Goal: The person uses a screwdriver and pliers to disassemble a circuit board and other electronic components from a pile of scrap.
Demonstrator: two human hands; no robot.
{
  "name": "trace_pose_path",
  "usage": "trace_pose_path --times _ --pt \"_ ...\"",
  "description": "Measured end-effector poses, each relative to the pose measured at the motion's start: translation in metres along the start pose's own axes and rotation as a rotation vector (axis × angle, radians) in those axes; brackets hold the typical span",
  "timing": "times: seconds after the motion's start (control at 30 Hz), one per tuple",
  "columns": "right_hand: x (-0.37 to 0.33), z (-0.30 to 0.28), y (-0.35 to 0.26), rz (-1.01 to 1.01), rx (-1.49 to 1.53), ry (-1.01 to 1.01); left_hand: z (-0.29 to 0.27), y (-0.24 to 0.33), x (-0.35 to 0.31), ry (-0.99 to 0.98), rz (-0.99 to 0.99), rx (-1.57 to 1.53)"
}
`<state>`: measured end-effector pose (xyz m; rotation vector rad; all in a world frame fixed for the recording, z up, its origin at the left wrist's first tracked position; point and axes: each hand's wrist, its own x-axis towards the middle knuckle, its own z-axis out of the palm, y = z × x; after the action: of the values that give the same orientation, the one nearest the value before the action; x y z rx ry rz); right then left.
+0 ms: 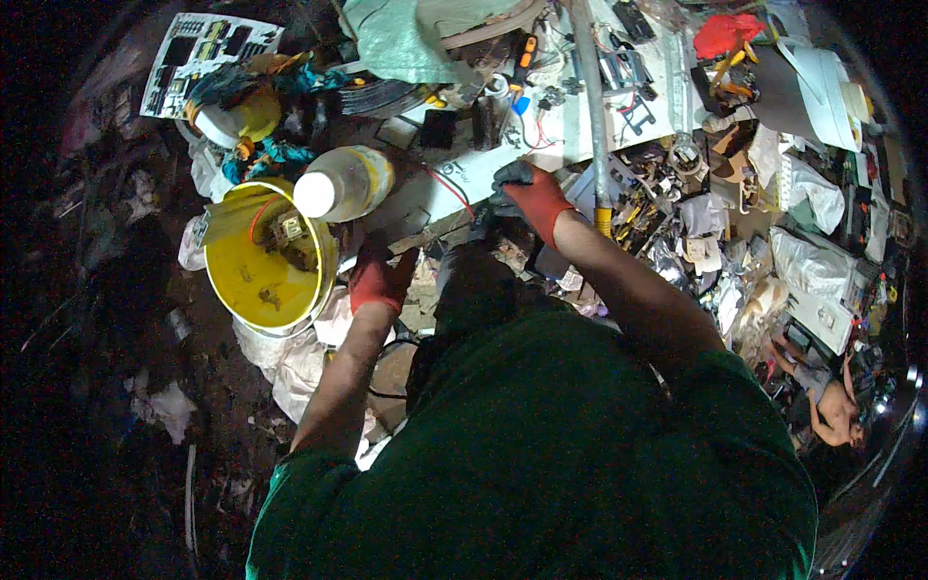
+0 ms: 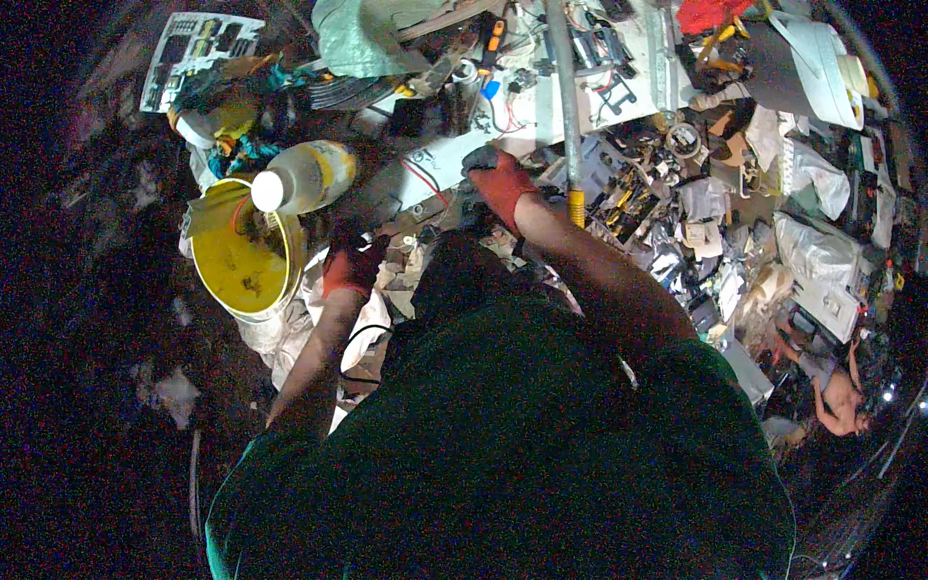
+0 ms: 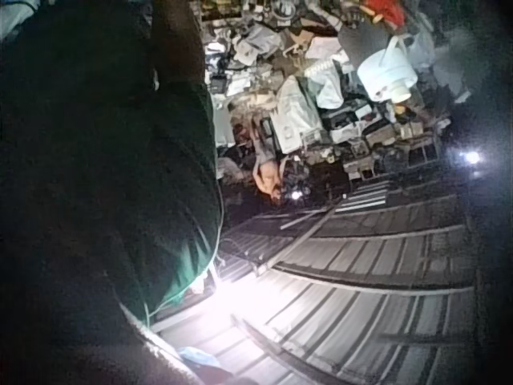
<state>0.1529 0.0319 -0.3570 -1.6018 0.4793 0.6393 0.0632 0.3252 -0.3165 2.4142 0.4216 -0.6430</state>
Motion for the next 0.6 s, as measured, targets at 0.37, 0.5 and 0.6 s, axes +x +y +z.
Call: trace_pose_path --times 0.37,0.5,0.6 --pt "-0.013 0.0 -0.028 -0.085 -0.321 0.092 -0.012 0.043 0.015 0.037 0.039 0.192" --pt "-0.01 -0.002 -0.027 -0.101 -0.354 0.133 0.0 0.042 0.022 0.195 0.172 0.145" --pt "-0.003 0.003 -0.028 -0.132 -0.249 0.13 0.007 0.038 0.022 0.237 0.201 0.125"
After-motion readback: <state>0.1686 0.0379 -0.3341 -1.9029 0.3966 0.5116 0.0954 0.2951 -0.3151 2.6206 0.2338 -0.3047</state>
